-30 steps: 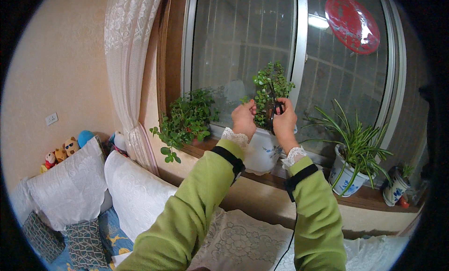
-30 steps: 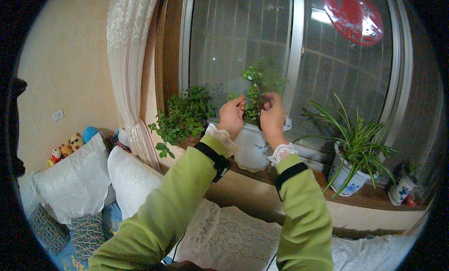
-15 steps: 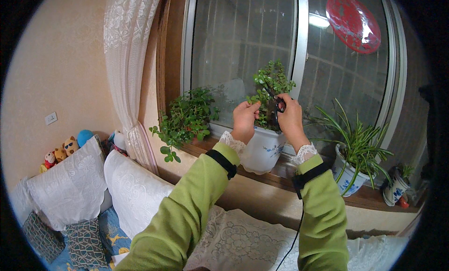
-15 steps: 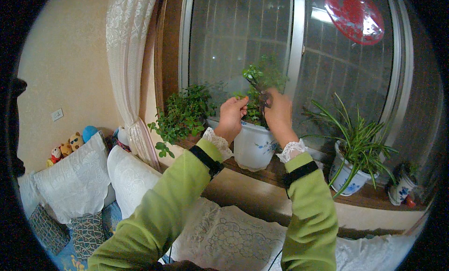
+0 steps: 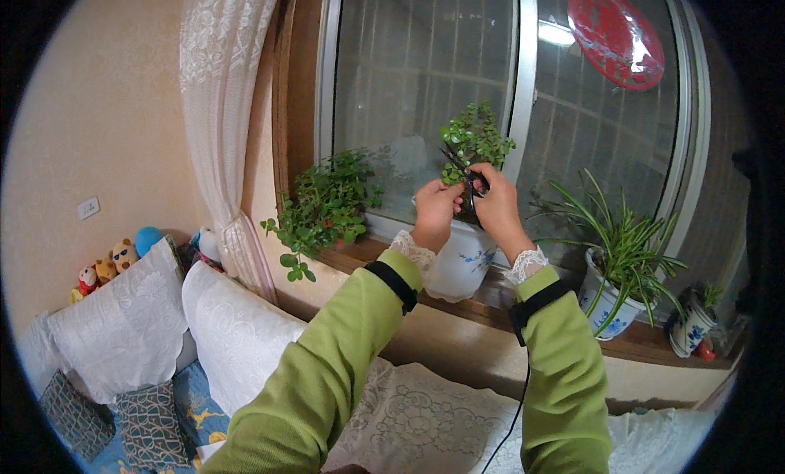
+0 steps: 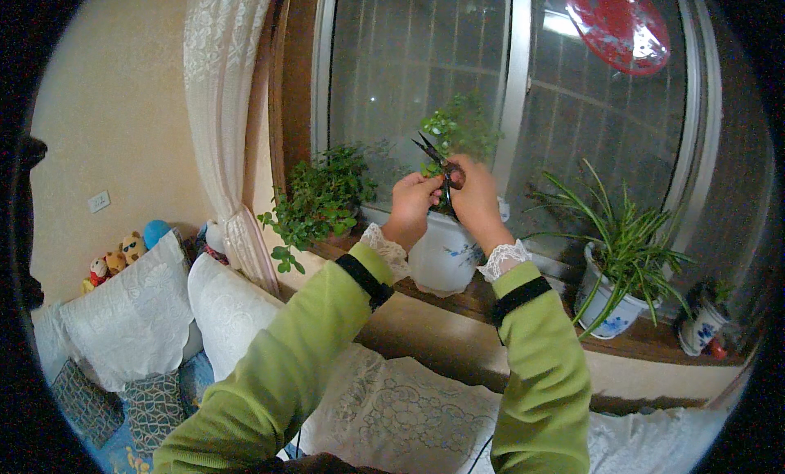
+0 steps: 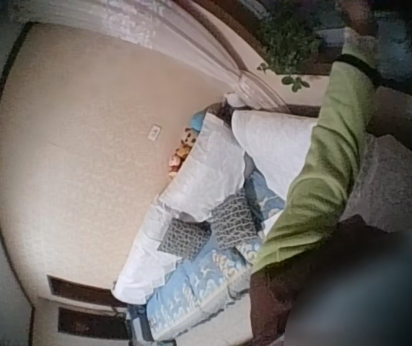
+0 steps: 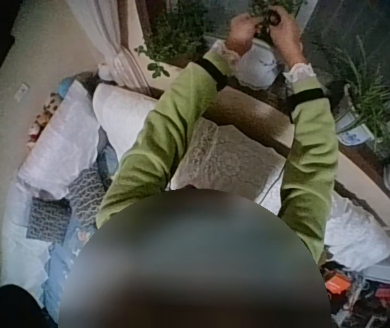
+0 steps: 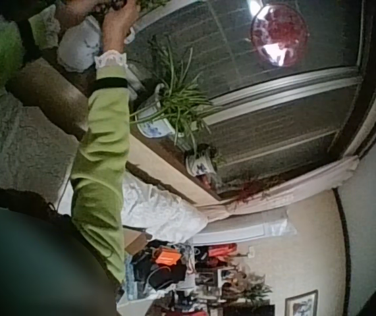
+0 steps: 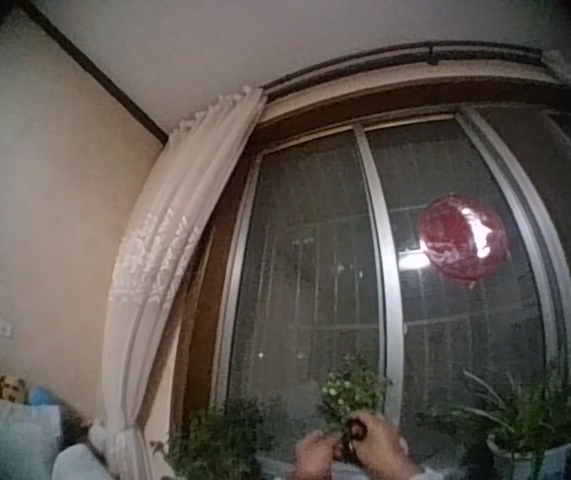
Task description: The person trims a potted plant on a windowsill using shears, cutting small branches and leaves while occasionally adjusting the plant's position. The person also removes cut pieces from the pot and windowsill.
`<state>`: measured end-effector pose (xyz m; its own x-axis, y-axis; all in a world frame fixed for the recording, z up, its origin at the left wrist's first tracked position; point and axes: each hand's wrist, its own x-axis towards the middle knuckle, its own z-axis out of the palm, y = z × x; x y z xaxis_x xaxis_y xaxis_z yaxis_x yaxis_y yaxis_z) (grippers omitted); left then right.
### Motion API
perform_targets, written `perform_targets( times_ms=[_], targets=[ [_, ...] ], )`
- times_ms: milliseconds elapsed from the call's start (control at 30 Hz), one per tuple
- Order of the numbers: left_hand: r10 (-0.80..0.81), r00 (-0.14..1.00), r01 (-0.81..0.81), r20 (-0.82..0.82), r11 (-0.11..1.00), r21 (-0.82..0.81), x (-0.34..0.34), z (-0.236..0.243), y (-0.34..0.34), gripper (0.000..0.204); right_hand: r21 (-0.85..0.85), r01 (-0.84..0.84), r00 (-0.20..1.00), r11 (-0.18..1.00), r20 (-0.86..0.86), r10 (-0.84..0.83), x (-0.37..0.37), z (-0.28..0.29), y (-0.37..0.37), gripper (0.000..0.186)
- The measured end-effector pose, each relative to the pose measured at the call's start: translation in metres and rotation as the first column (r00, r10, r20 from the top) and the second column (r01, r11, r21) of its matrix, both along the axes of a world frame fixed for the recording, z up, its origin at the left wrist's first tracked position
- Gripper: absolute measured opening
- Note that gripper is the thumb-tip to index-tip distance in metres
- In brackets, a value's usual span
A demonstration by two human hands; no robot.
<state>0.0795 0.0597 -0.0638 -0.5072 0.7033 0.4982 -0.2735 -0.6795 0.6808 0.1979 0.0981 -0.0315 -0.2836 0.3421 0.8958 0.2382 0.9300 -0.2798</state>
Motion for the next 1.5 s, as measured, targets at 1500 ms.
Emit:
perform_targets(
  times_ms=[1500],
  targets=[
    [-0.426, 0.902, 0.431, 0.066, 0.885, -0.178, 0.033, -0.033, -0.083, 0.011, -0.246, 0.779, 0.611, 0.577, 0.505, -0.609, 0.2, -0.19, 0.05, 0.031]
  ],
)
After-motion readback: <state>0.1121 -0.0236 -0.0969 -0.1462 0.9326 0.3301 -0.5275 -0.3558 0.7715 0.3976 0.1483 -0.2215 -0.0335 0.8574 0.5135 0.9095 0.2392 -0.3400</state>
